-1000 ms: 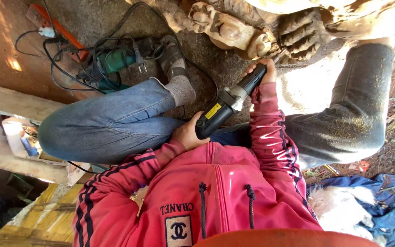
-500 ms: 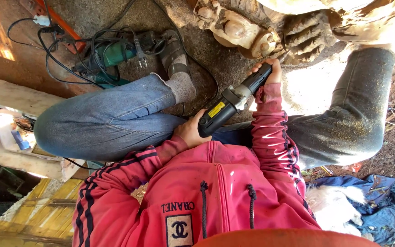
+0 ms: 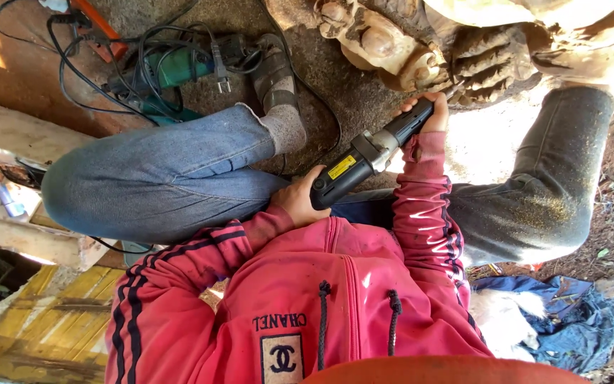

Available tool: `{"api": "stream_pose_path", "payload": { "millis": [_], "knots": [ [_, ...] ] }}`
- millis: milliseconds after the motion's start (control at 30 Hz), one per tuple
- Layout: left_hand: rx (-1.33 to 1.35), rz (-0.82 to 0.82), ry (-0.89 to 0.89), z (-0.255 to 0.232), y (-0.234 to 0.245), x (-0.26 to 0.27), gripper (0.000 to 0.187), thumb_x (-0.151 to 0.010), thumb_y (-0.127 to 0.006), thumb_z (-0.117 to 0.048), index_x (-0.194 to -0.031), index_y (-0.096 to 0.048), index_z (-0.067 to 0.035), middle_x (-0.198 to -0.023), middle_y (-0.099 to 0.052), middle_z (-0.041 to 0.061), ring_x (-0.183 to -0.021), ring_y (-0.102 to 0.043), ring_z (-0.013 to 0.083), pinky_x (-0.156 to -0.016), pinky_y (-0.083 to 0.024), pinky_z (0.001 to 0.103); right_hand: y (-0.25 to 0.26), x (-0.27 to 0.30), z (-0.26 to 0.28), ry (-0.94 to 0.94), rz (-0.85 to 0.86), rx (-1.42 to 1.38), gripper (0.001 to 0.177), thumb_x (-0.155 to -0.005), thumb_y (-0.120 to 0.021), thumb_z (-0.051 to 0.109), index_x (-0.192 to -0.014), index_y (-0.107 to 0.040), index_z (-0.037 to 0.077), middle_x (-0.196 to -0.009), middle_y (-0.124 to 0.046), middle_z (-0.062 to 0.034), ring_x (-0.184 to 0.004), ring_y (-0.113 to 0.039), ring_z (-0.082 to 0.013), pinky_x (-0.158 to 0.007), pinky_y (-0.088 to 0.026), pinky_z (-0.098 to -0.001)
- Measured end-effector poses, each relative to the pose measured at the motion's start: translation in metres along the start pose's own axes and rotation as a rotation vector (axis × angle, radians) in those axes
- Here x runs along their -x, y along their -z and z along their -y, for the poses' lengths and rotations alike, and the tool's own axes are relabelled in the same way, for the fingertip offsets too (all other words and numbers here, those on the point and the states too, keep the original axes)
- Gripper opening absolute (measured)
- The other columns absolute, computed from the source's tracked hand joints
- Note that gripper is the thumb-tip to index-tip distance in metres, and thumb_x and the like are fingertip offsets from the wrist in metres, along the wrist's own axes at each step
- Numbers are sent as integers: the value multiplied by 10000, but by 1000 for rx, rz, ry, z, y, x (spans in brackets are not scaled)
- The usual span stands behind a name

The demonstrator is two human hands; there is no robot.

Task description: Carving and detailing a large wooden sculpture using a power carving tool

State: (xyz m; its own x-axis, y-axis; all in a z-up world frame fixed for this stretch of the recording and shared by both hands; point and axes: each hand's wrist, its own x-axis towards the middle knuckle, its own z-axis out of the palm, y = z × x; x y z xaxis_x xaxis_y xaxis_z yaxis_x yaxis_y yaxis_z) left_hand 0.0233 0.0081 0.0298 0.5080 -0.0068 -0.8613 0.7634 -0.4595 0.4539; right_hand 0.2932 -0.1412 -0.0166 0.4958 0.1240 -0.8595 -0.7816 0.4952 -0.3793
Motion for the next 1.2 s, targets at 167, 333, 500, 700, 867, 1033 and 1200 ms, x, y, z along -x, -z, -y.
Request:
{"api": "stream_pose_path", "payload": {
  "millis": [167, 333, 500, 700, 867, 1033, 1200],
  "knots": [
    [11, 12, -3, -5, 8, 2, 999, -697, -702, -540, -1558, -213, -410, -1285, -622, 120, -1196, -642, 386, -1016, -514, 490, -2, -1, 2, -11, 0, -1, 141, -740, -660, 197, -759, -574, 87, -700, -541, -37, -586, -583, -175, -605, -540, -345],
    [18, 15, -22, -7, 12, 3, 1014, -699, -711, -518, -1573, -219, -378, -1280, -630, 133, -1201, -639, 390, -1013, -522, 494, 17, -23, 2, 9, -6, 36, 141, -752, -652, 208, -767, -575, 91, -698, -561, -46, -591, -598, -176, -613, -548, -348],
    [-14, 34, -22, -7, 12, -3, 1037, -697, -707, -525, -1583, -191, -373, -1269, -634, 127, -1187, -648, 382, -1000, -529, 503, 26, -36, 3, -13, 5, -3, 145, -751, -658, 192, -765, -558, 88, -676, -537, -40, -575, -579, -183, -607, -533, -353],
    [-29, 11, -52, -2, 5, -6, 1025, -717, -700, -511, -1590, -189, -345, -1232, -643, 157, -1174, -648, 404, -985, -524, 516, 22, -28, 0, 3, -7, 3, 148, -750, -660, 212, -772, -565, 101, -683, -536, -33, -581, -581, -172, -610, -537, -345],
    [-37, 38, -37, 1, 5, -4, 1014, -715, -684, -536, -1579, -182, -363, -1245, -641, 152, -1162, -656, 405, -983, -521, 522, 7, -9, -2, 3, -13, -4, 140, -745, -663, 208, -748, -559, 114, -686, -545, -33, -579, -593, -174, -604, -551, -345],
    [-14, 71, -9, 0, 7, -2, 998, -721, -691, -537, -1568, -189, -378, -1304, -615, 146, -1223, -624, 396, -1025, -498, 513, 9, -9, -4, 5, -10, -21, 128, -747, -660, 213, -753, -555, 139, -690, -540, -42, -573, -591, -191, -593, -552, -355],
    [-34, 66, -2, -4, 9, -3, 1007, -713, -694, -551, -1564, -179, -393, -1295, -619, 140, -1220, -626, 390, -1026, -499, 513, 11, -17, -1, 2, -34, -3, 152, -745, -672, 203, -767, -564, 99, -668, -563, -34, -553, -596, -165, -567, -560, -334]
  ]
}}
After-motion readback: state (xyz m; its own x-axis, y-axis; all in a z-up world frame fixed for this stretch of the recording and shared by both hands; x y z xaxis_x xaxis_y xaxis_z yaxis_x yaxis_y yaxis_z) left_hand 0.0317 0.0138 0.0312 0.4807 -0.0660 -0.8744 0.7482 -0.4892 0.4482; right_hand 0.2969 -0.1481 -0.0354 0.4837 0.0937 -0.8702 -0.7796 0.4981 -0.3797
